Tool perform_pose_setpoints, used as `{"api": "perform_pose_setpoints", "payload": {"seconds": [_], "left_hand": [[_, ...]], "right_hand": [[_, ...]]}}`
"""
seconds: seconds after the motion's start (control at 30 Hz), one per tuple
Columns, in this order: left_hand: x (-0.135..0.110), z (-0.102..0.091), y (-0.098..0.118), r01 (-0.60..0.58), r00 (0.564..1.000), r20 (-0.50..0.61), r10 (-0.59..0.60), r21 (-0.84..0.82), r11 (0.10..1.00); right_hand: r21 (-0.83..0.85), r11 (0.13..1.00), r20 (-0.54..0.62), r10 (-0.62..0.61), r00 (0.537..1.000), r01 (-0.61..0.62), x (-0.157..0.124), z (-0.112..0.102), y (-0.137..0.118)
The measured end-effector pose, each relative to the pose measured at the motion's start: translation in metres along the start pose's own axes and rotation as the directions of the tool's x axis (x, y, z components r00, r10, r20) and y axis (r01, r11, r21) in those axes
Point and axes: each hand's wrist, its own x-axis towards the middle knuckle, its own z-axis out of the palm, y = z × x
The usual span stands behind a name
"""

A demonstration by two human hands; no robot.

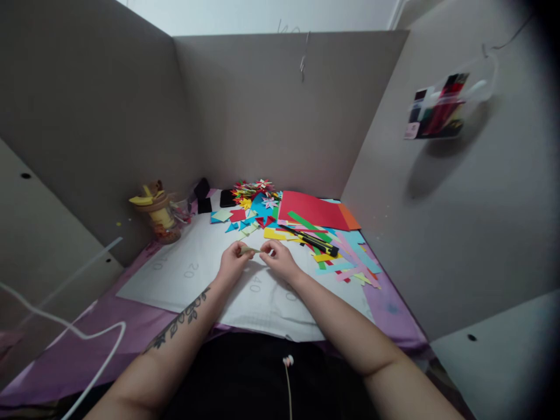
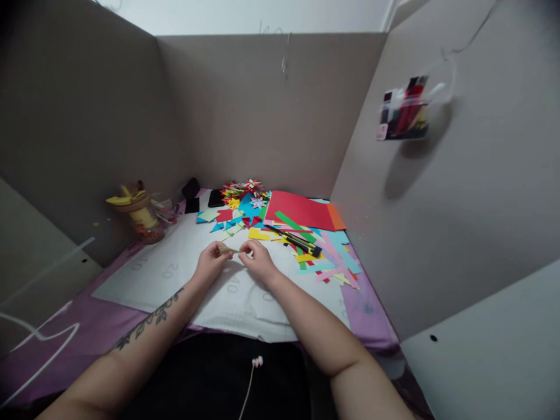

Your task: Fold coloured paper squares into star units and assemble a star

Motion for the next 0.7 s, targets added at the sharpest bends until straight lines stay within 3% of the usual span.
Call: {"api": "perform_pose_setpoints", "payload": {"seconds": [0.17, 0.27, 0.37, 0.53, 0.7], "left_hand": [[-0.004, 0.000, 0.003, -0.179, 0.984, 0.037, 0.175, 0.166, 0.970], [-0.007, 0.001, 0.003, -0.364, 0.931, 0.124, 0.344, 0.236, 0.901], [-0.009, 0.002, 0.003, -0.477, 0.876, 0.202, 0.437, 0.240, 0.845], [-0.010, 0.002, 0.002, -0.517, 0.853, 0.226, 0.470, 0.256, 0.817], [-0.009, 0.002, 0.001, -0.456, 0.890, 0.160, 0.428, 0.276, 0.846]], "right_hand": [[0.022, 1.000, -0.048, -0.011, 0.999, 0.012, 0.002, -0.010, 0.000], [0.032, 0.999, -0.026, -0.038, 0.999, 0.039, 0.003, -0.014, 0.001], [0.034, 0.999, 0.013, -0.031, 0.999, 0.030, 0.003, -0.014, 0.001], [0.035, 0.999, 0.048, -0.006, 0.999, 0.004, 0.002, -0.010, 0.000], [0.033, 0.999, 0.056, -0.002, 0.998, 0.000, 0.003, -0.012, 0.000]]}}
